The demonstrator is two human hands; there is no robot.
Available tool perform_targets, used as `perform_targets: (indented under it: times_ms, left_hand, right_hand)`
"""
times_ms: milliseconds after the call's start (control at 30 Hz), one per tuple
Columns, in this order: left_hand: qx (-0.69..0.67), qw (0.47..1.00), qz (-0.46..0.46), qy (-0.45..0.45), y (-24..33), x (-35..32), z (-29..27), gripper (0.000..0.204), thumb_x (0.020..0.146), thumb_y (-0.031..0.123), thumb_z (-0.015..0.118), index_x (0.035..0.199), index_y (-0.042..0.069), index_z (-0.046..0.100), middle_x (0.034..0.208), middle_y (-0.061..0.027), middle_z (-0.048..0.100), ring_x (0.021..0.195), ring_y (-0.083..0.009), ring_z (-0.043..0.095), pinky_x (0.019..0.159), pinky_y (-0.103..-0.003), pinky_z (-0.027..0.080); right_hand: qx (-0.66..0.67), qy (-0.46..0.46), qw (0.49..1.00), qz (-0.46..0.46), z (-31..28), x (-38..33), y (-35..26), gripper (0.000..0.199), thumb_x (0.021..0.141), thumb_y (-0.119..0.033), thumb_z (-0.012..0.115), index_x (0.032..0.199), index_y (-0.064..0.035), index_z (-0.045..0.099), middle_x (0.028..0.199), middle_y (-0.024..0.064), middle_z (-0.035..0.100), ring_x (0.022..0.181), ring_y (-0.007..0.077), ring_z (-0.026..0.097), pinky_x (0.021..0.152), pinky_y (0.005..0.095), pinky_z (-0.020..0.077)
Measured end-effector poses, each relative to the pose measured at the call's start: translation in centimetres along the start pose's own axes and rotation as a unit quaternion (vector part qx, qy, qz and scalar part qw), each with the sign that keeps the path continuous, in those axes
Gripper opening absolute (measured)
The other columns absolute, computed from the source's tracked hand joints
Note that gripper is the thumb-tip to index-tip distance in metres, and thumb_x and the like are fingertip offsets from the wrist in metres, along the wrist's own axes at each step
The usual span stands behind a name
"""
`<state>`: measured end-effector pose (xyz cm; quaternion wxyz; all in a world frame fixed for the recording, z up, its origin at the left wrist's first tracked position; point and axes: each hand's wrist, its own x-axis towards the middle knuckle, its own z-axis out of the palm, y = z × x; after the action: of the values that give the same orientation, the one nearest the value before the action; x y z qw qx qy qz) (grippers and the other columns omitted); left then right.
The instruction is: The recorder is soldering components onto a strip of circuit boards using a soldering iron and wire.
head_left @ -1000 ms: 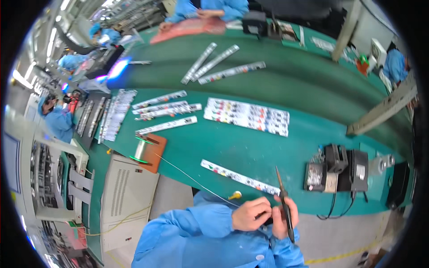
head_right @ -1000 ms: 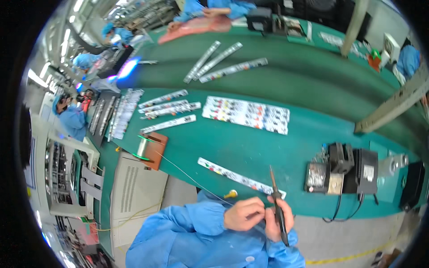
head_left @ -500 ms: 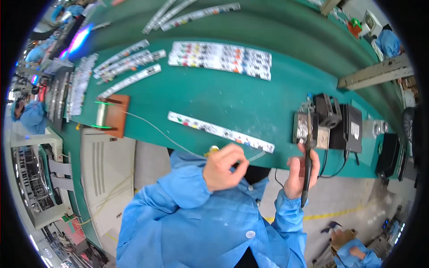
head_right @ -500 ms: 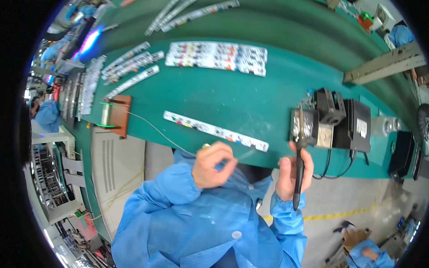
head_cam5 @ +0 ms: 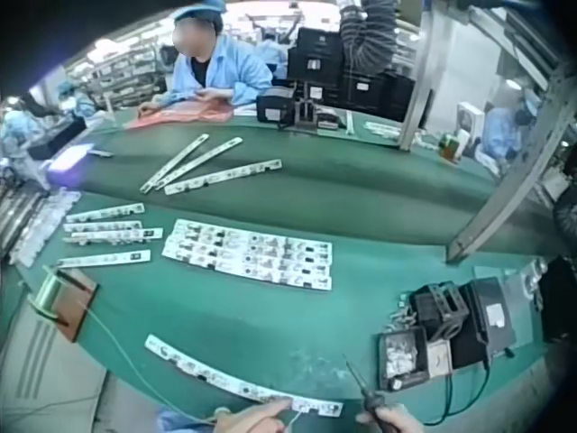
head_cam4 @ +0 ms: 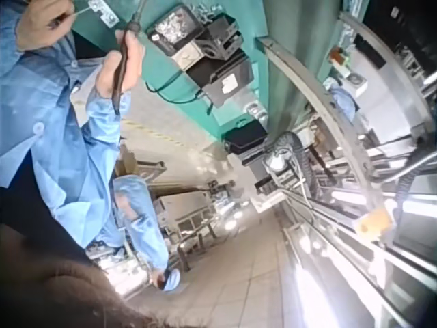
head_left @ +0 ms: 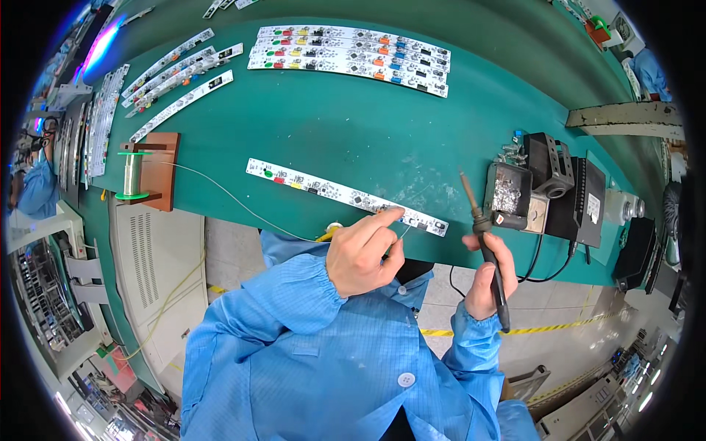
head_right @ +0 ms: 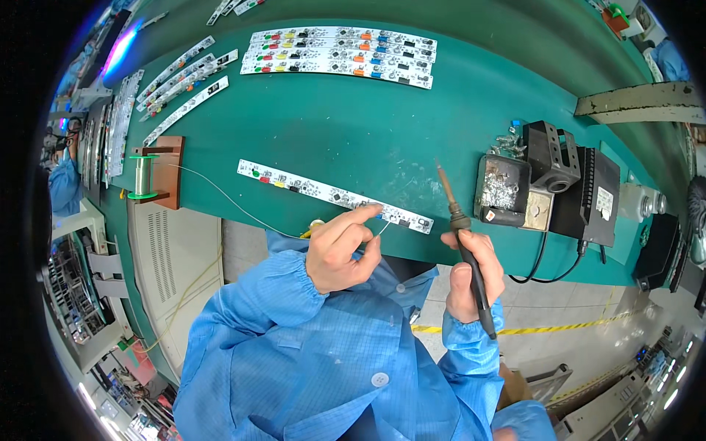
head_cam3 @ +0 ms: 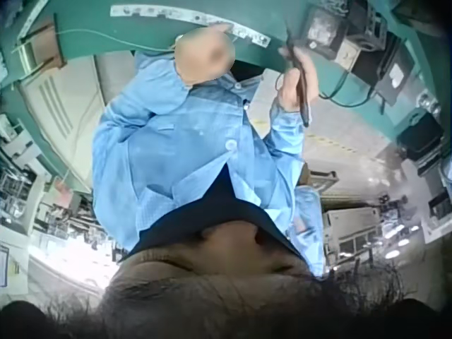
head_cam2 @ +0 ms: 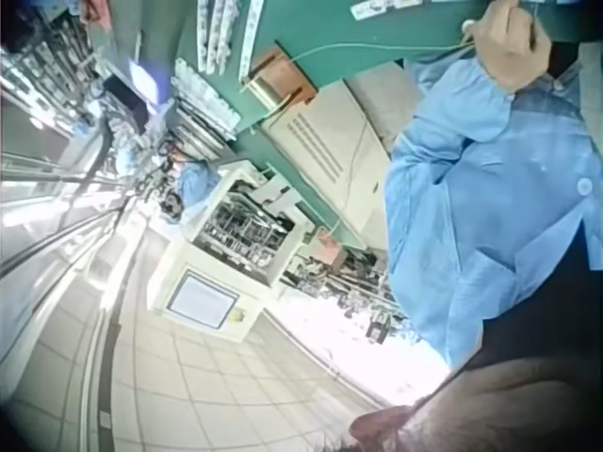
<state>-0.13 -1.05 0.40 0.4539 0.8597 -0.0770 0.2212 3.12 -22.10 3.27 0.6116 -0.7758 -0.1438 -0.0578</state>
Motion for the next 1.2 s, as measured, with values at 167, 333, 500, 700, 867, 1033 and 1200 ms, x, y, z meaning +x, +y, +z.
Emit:
perform_targets:
  times_ms: [167, 333, 500, 700, 867, 1033, 1200]
  left_hand:
    - [0.013, 1.000, -0.002, -0.012, 0.1, -0.2, -0.2, 0.019, 0.065, -0.006, 0.068, 0.066, 0.002, 0.051, 0.101, -0.0194, 0.069, 0.069, -0.0237, 0.069, 0.049, -0.030, 0.050]
    - [0.009, 1.000, -0.013, -0.025, -0.1, -0.4, -0.1, 0.018, 0.065, -0.007, 0.067, 0.065, 0.001, 0.051, 0.102, -0.0209, 0.068, 0.073, -0.0266, 0.070, 0.054, -0.031, 0.054]
    - [0.011, 1.000, 0.006, -0.002, -0.4, -0.5, 0.3, 0.016, 0.064, -0.003, 0.064, 0.061, 0.002, 0.049, 0.106, -0.0192, 0.067, 0.060, -0.0218, 0.064, 0.050, -0.031, 0.050]
    - [0.015, 1.000, 0.009, -0.004, -0.4, -0.6, 0.3, 0.016, 0.065, -0.003, 0.064, 0.061, 0.001, 0.049, 0.107, -0.0193, 0.067, 0.062, -0.0216, 0.064, 0.051, -0.030, 0.051]
    - [0.018, 1.000, 0.012, -0.006, -0.3, -0.6, 0.2, 0.017, 0.065, -0.003, 0.065, 0.062, 0.001, 0.049, 0.107, -0.0194, 0.067, 0.063, -0.0214, 0.065, 0.051, -0.030, 0.051]
    - [0.023, 0.999, 0.011, -0.022, -0.2, -0.6, -0.1, 0.017, 0.068, -0.002, 0.068, 0.064, 0.001, 0.052, 0.109, -0.0191, 0.066, 0.066, -0.0211, 0.066, 0.054, -0.030, 0.051]
    - [0.031, 0.999, 0.003, -0.026, -0.1, -0.6, -0.1, 0.015, 0.070, -0.001, 0.069, 0.066, 0.001, 0.054, 0.108, -0.0181, 0.065, 0.067, -0.0212, 0.066, 0.055, -0.030, 0.051]
  right_hand:
    - [-0.009, -0.047, 0.999, -0.016, -0.3, 1.4, -0.2, 0.033, 0.088, -0.025, 0.066, 0.105, 0.0034, 0.062, 0.076, 0.0164, 0.065, 0.072, 0.0228, 0.061, 0.064, 0.0326, 0.0474]
    - [0.025, -0.045, 0.998, 0.039, -0.8, 1.9, -0.2, 0.018, 0.083, -0.011, 0.067, 0.093, 0.0034, 0.064, 0.068, 0.0108, 0.060, 0.056, 0.0161, 0.056, 0.052, 0.0266, 0.0422]
    - [0.072, -0.079, 0.988, 0.108, -1.1, 2.3, 0.4, 0.017, 0.078, -0.008, 0.062, 0.089, 0.0044, 0.064, 0.068, 0.0094, 0.058, 0.054, 0.0134, 0.053, 0.050, 0.0253, 0.0397]
    - [0.084, -0.078, 0.984, 0.139, -1.1, 2.6, 0.7, 0.019, 0.076, -0.009, 0.059, 0.088, 0.0055, 0.063, 0.070, 0.0094, 0.057, 0.052, 0.0124, 0.050, 0.048, 0.0243, 0.0369]
    - [0.091, -0.089, 0.982, 0.143, -1.0, 2.9, 0.6, 0.018, 0.076, -0.008, 0.059, 0.086, 0.0059, 0.063, 0.071, 0.0105, 0.058, 0.051, 0.0121, 0.049, 0.048, 0.0239, 0.0364]
    - [0.094, -0.039, 0.967, 0.235, -1.0, 3.1, 0.3, 0.017, 0.076, -0.005, 0.055, 0.085, 0.0061, 0.064, 0.071, 0.0132, 0.061, 0.048, 0.0139, 0.049, 0.047, 0.0242, 0.0372]
    - [0.100, -0.043, 0.965, 0.239, -1.0, 3.2, 0.5, 0.017, 0.077, -0.005, 0.055, 0.086, 0.0063, 0.064, 0.069, 0.0130, 0.060, 0.047, 0.0140, 0.049, 0.047, 0.0242, 0.0376]
